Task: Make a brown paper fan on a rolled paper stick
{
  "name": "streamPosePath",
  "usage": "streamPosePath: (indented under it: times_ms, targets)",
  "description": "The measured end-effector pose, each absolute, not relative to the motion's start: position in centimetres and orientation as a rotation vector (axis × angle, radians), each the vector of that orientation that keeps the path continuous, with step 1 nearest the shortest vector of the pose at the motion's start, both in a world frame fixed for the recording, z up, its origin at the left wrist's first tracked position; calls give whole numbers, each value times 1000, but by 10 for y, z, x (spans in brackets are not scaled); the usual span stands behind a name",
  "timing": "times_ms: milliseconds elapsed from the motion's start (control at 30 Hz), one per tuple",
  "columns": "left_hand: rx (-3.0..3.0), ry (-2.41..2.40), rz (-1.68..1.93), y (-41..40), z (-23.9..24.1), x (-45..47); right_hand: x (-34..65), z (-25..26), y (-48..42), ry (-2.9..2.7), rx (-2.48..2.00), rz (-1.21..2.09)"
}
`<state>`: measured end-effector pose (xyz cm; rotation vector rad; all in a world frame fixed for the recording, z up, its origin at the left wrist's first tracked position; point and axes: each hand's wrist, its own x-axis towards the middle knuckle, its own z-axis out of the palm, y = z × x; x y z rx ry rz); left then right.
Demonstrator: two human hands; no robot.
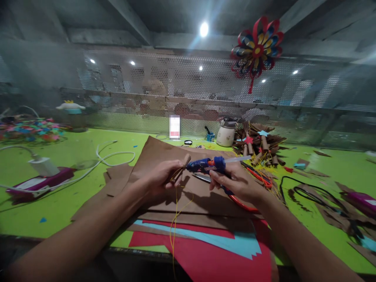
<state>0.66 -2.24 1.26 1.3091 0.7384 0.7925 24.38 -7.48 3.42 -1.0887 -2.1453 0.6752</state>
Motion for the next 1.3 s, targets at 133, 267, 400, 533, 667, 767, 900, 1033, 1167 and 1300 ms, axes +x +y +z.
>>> streamPosePath:
  times_ms: [133, 267, 400, 533, 667, 767, 900, 1033, 1167, 1300]
  targets:
    - [1266, 732, 782, -19, 7, 7, 244, 32, -76, -2164, -1107, 702]
    - [1240, 758, 756, -15, 5, 7, 244, 28, -76, -2151, -1085, 798]
    - [1222, 773, 743, -16, 8, 6, 245, 24, -76, -2124, -1060, 863]
    - [1174, 777, 733, -20, 14, 6, 245, 24, -76, -2109, -1033, 899]
    - [1136, 778, 728, -20, 15, 6, 244, 24, -77, -2099, -1007, 958]
    - [1140, 768, 708, -19, 12, 6, 246, 23, -76, -2072, -1000, 971]
    - [1147, 742, 679, -16, 8, 5, 247, 23, -77, -2076, -982, 954]
    - [1168, 705, 664, -12, 5, 4, 246, 25, -79, -2081, -963, 1017]
    - [1166, 701, 666, -9, 4, 4, 247, 25, -80, -2077, -955, 1015]
    - [1179, 700, 687, -13, 6, 5, 250, 26, -78, -2102, -1015, 941]
